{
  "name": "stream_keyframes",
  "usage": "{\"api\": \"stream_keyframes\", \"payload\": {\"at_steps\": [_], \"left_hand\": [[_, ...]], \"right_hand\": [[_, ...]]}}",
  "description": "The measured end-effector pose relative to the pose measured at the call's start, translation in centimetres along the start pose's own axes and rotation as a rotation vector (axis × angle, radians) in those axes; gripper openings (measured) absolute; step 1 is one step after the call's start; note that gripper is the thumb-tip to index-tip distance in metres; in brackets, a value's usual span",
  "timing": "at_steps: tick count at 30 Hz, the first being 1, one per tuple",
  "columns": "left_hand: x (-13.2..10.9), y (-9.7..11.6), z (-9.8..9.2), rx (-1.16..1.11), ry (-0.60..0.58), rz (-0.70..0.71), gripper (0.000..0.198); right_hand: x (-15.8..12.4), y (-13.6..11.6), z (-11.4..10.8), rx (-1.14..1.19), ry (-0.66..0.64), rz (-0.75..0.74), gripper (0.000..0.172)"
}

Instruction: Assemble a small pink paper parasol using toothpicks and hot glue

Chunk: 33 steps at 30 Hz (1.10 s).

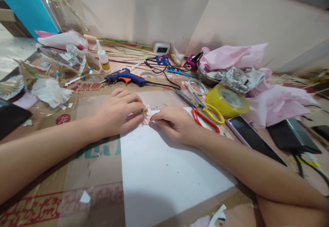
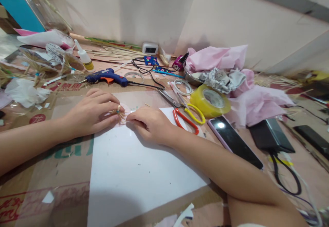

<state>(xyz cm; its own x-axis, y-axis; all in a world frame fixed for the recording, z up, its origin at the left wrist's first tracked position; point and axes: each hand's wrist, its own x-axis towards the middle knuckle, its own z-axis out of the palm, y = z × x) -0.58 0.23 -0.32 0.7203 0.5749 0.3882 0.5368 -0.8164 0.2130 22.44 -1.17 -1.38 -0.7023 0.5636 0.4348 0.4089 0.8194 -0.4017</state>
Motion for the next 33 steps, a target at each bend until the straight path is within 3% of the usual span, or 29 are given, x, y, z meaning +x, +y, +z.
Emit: {"api": "stream_keyframes", "payload": {"at_steps": [10, 16, 20, 25, 33], "left_hand": [[0.0, 0.0, 0.0, 0.01, 0.004, 0.005, 0.022], [-0.1, -0.1, 0.1, 0.063, 0.035, 0.056, 0.028], [-0.3, -0.2, 0.2, 0.121, 0.121, 0.072, 0.035], [-0.6, 0.0, -0.4, 0.151, 0.303, 0.017, 0.031], [-0.5, 0.5, -1.0, 0.263, 0.372, 0.215, 0.01]], "right_hand": [[0.3, -0.2, -0.3, 0.062, -0.032, -0.001, 0.018], [0.1, -0.3, -0.4, 0.089, 0.085, 0.105, 0.017], [0.1, -0.4, -0.6, 0.067, 0.19, 0.141, 0.015], [0.1, -0.5, -0.6, 0.05, 0.225, 0.107, 0.015], [0.0, -0.7, -0.4, 0.005, 0.221, -0.002, 0.016]]}}
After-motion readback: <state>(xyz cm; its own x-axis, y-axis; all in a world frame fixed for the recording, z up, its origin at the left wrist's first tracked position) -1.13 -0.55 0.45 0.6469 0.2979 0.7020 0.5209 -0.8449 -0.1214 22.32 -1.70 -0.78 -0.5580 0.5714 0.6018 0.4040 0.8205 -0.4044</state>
